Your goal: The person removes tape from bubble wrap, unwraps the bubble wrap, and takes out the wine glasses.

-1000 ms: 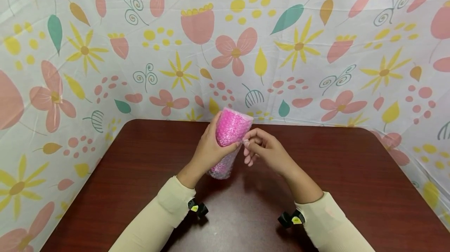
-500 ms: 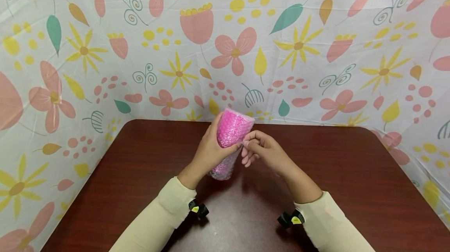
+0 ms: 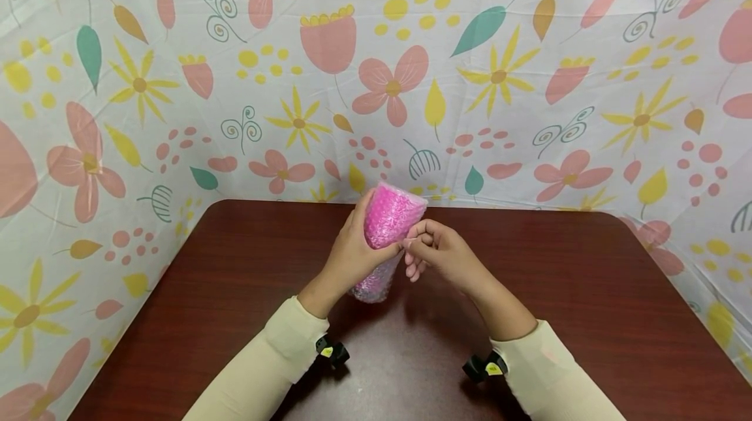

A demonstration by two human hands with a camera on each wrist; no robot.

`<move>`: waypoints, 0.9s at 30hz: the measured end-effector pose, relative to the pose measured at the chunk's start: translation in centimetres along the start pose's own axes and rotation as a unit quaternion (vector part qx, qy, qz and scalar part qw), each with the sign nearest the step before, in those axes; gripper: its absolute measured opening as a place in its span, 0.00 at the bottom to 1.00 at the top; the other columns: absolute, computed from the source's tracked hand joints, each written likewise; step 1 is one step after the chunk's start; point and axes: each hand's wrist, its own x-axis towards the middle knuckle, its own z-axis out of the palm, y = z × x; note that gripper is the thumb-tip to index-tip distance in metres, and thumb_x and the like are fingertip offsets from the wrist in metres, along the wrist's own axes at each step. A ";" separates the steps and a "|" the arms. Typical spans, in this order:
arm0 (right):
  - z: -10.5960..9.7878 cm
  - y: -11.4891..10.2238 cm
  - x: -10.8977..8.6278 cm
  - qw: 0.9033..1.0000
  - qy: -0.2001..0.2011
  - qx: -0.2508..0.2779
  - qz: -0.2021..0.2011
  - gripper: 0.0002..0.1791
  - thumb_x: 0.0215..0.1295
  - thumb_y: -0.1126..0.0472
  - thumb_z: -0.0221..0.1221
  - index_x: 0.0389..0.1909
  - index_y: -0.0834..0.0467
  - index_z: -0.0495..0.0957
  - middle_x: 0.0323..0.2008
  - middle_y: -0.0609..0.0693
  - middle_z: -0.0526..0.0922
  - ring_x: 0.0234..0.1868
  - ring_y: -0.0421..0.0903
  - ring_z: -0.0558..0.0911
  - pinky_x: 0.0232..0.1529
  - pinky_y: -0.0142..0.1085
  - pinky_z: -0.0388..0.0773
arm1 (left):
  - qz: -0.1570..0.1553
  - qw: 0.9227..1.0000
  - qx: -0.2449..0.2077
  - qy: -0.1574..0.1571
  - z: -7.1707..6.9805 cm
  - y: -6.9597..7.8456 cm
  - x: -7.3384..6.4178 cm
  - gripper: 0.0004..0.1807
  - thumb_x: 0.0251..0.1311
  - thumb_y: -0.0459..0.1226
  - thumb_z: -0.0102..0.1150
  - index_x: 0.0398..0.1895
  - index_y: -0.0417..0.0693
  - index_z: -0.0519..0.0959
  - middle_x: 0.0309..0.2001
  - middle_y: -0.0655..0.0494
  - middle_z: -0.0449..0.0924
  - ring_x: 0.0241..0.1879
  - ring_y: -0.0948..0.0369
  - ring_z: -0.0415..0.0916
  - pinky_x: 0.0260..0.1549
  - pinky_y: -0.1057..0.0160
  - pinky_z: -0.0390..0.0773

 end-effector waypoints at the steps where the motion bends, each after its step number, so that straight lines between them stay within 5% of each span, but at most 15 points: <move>1: 0.0 0.0 0.0 1.000 0.000 -0.001 -0.001 0.09 0.75 0.65 0.53 0.46 0.69 0.68 0.27 0.51 0.82 0.24 0.44 0.85 0.29 0.43 0.86 | 0.000 1.000 0.001 0.001 0.0 0.0 0.0 0.58 0.51 0.51 0.76 0.79 0.76 0.47 0.72 0.55 0.64 0.63 0.53 0.72 0.59 0.46 0.78; 10: 0.3 -0.1 0.1 1.000 -0.007 0.010 -0.018 0.10 0.77 0.68 0.48 0.50 0.73 0.66 0.32 0.54 0.83 0.30 0.46 0.88 0.35 0.44 0.88 | -0.003 0.999 0.028 0.017 0.3 0.1 -0.1 0.58 0.51 0.49 0.76 0.81 0.64 0.48 0.73 0.50 0.64 0.65 0.51 0.71 0.62 0.44 0.75; 27: 0.3 -0.2 0.0 1.000 -0.017 0.009 -0.011 0.13 0.77 0.66 0.51 0.53 0.72 0.66 0.39 0.73 0.83 0.34 0.50 0.89 0.38 0.45 0.88 | -0.002 0.998 0.042 0.038 0.2 0.3 -0.3 0.59 0.49 0.46 0.76 0.81 0.67 0.48 0.67 0.45 0.68 0.59 0.48 0.75 0.58 0.44 0.78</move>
